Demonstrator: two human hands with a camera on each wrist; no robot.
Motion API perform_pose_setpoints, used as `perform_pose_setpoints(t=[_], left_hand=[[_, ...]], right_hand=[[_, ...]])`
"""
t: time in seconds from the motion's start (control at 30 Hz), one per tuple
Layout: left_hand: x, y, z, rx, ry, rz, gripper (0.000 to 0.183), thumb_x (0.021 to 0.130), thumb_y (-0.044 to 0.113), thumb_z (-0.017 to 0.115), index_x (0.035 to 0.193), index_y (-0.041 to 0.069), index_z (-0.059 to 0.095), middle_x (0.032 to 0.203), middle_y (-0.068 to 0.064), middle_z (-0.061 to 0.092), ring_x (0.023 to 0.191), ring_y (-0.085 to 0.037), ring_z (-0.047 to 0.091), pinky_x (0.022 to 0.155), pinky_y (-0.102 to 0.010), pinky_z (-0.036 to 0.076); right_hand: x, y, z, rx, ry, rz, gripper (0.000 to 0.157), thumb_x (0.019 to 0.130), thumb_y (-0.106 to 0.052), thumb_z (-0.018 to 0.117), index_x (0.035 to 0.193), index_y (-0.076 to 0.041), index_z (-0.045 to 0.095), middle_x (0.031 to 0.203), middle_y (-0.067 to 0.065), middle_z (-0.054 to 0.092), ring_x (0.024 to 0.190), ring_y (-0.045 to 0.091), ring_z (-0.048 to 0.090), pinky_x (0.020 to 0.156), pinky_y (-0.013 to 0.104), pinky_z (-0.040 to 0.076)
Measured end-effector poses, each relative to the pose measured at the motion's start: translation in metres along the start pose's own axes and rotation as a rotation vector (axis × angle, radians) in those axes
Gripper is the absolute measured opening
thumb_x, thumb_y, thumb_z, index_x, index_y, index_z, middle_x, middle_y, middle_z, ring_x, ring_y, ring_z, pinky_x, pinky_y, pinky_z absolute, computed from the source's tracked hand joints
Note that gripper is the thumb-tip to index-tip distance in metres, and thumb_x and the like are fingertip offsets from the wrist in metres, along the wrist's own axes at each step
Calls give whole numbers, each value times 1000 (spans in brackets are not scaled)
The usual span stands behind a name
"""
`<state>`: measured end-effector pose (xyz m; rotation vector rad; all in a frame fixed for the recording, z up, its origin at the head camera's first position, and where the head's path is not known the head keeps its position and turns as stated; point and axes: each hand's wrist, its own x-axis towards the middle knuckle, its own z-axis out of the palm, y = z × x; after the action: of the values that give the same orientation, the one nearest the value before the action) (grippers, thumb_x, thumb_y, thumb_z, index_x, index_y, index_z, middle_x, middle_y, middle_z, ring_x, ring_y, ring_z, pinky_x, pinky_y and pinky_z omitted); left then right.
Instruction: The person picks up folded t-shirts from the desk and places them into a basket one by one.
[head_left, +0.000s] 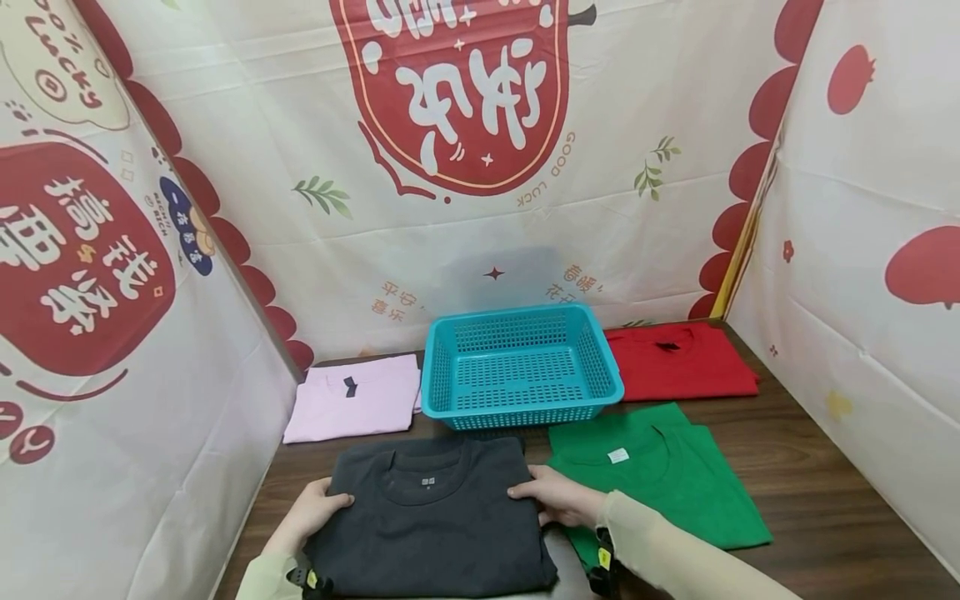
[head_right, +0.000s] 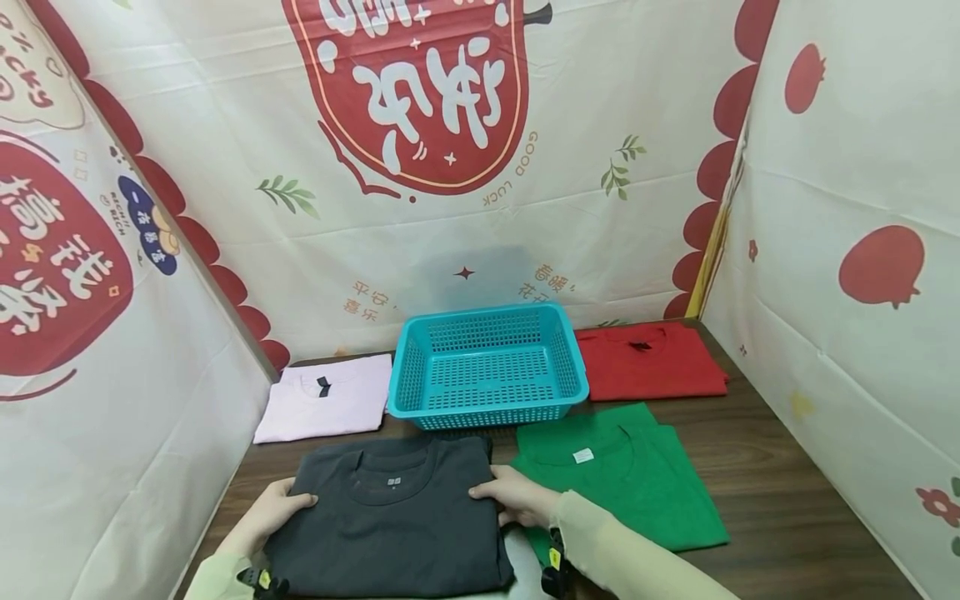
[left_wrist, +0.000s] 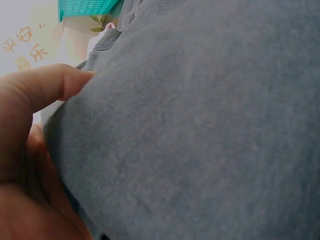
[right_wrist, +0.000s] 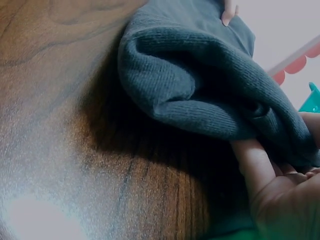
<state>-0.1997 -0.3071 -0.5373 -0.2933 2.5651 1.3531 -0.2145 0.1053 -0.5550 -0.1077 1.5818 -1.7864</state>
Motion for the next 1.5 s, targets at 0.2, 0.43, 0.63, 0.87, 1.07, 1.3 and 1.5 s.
perform_pose_setpoints(t=[0.2,0.43,0.63,0.87,1.07,1.3,1.5], left_hand=[[-2,0,0,7,16,21,34,82,10,67,108,-12,62,88,-11,67,76,-23,63,65,-39,52],[-4,5,-2,22,21,35,34,82,9,68,108,-11,63,89,-11,67,76,-22,62,66,-39,52],[-5,10,-5,37,12,30,37,82,11,68,111,-12,62,93,-13,68,80,-23,63,69,-41,52],[-5,12,-7,63,11,53,39,83,11,68,113,-12,61,97,-15,68,82,-23,63,70,-41,52],[-8,16,-7,82,24,70,41,82,11,69,115,-12,61,100,-17,68,85,-25,64,72,-43,52],[-11,19,-9,75,34,77,42,82,12,69,115,-12,61,99,-16,68,83,-24,63,70,-42,52],[-14,20,-12,91,42,85,43,82,12,70,116,-11,61,101,-17,68,86,-26,64,73,-44,52]], right_hand=[[-4,-2,0,-4,6,8,57,93,-6,59,142,8,34,109,19,64,95,34,67,75,46,56],[-6,-3,3,-8,10,7,58,91,-4,60,141,9,34,109,19,63,93,34,67,72,45,57],[-7,-5,3,-4,7,3,60,91,-4,60,143,8,33,110,20,63,93,34,67,71,44,57],[-10,-7,3,-19,0,-18,59,91,-5,60,143,8,34,109,19,63,93,34,67,70,44,57],[-14,-9,4,-22,-12,-37,59,92,-5,60,143,8,34,109,19,63,93,34,67,70,44,57],[-18,-11,5,-23,-21,-47,61,92,-5,60,144,8,31,111,19,62,95,35,66,71,45,57],[-21,-12,7,-19,-30,-53,62,92,-5,60,144,8,30,112,19,62,96,35,66,73,46,57]])
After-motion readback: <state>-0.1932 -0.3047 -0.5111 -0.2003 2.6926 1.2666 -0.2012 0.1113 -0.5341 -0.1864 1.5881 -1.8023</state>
